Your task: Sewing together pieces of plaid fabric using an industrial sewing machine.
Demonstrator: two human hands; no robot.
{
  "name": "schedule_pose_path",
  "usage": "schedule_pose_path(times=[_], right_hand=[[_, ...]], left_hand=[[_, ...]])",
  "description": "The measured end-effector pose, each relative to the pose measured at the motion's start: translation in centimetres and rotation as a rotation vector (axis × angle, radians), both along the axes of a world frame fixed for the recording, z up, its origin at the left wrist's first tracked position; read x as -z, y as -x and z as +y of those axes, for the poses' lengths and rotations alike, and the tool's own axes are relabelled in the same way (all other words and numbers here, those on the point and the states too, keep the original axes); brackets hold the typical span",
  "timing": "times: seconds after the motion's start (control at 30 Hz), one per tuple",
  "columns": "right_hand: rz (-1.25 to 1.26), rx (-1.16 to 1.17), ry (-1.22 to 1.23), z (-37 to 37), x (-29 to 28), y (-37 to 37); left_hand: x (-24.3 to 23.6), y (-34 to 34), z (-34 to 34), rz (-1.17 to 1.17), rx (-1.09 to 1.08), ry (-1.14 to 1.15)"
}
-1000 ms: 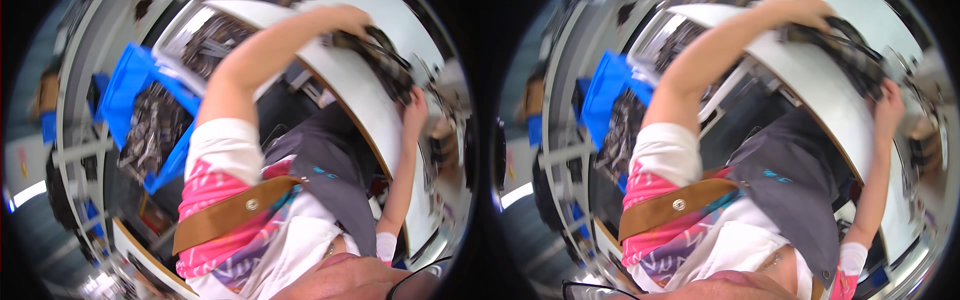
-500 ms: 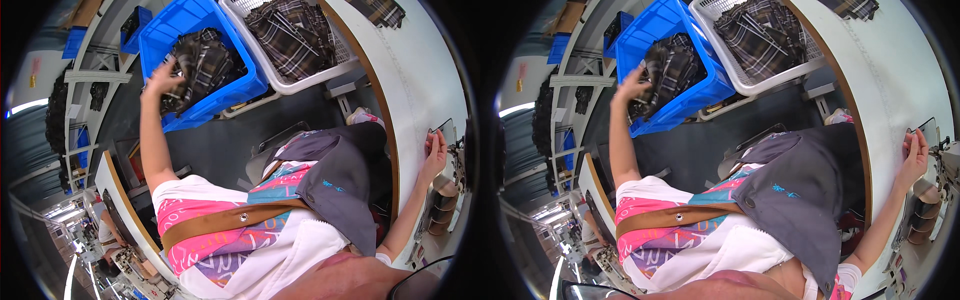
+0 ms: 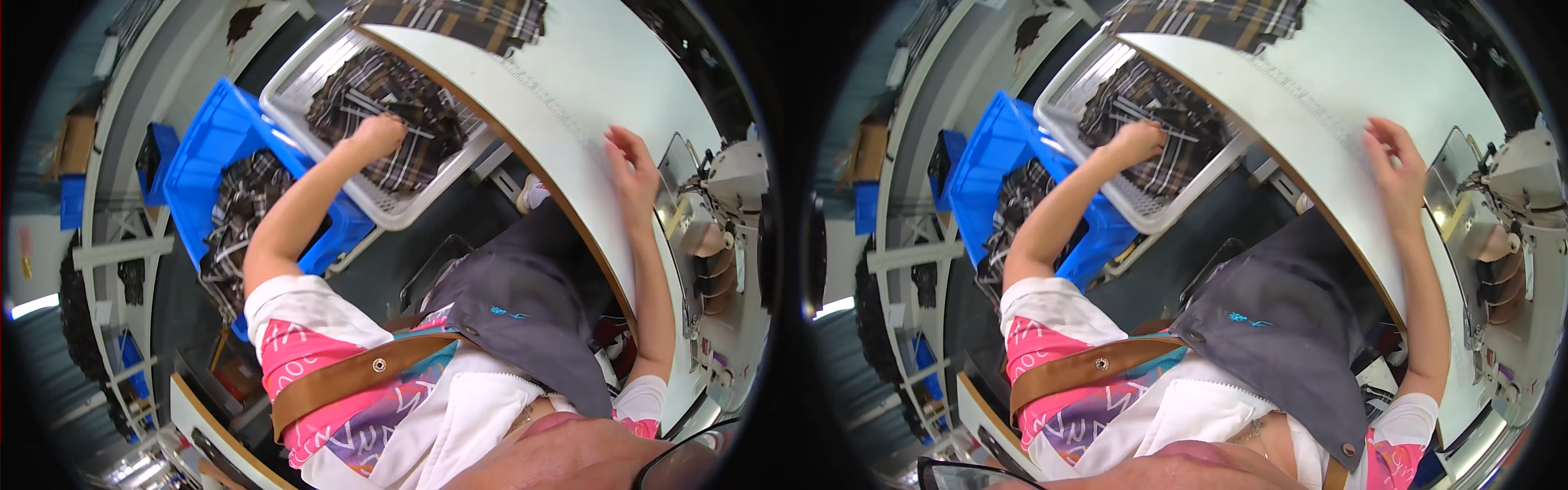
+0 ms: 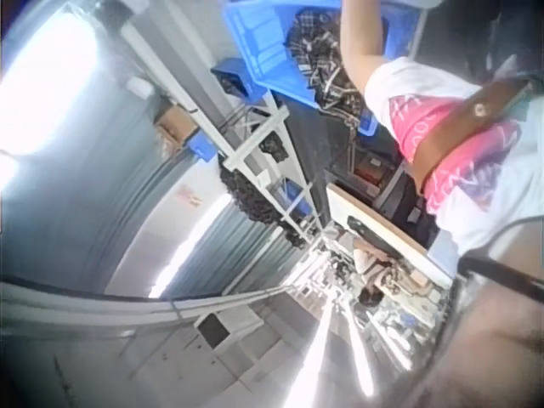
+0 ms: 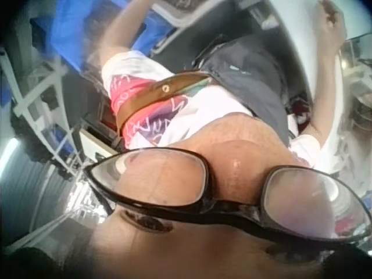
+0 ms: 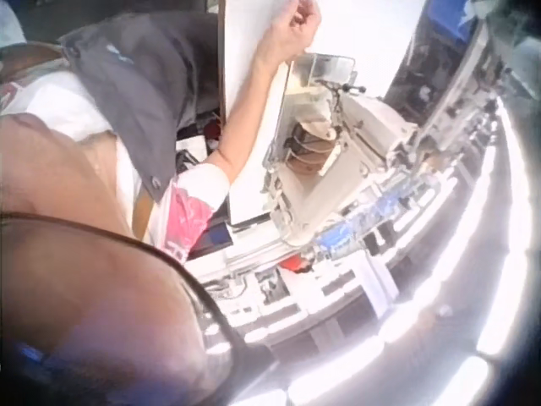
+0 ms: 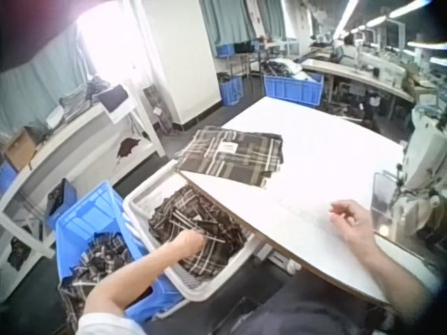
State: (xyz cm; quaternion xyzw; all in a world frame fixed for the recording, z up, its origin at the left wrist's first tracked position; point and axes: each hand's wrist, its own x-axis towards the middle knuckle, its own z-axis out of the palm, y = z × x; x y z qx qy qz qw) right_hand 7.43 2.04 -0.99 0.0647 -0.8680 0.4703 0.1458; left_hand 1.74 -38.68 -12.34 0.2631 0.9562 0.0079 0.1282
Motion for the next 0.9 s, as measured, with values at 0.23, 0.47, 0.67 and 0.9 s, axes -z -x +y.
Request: schedule_pose_path(times=[0.23, 0.47, 0.67, 0.9], right_hand=[[0.095, -0.145, -0.085, -2.6, 0.4, 17.7], [0.037, 0.020, -0.263, -8.6, 2.2, 24.1], [0.014, -0.176, -0.133, -5.4, 2.6, 18.9], [0.361, -0.032, 0.452, -4.8, -4.3, 14.8]], left_hand=[[8.0, 2.8, 5.4, 0.034, 0.061, 0.184], [6.7, 2.0, 5.7, 0.140, -0.064, 0.138], [6.1, 1.7, 5.6, 0.051, -0.003, 0.178], [1.3, 3.2, 1.5, -0.126, -0.016, -0.114]])
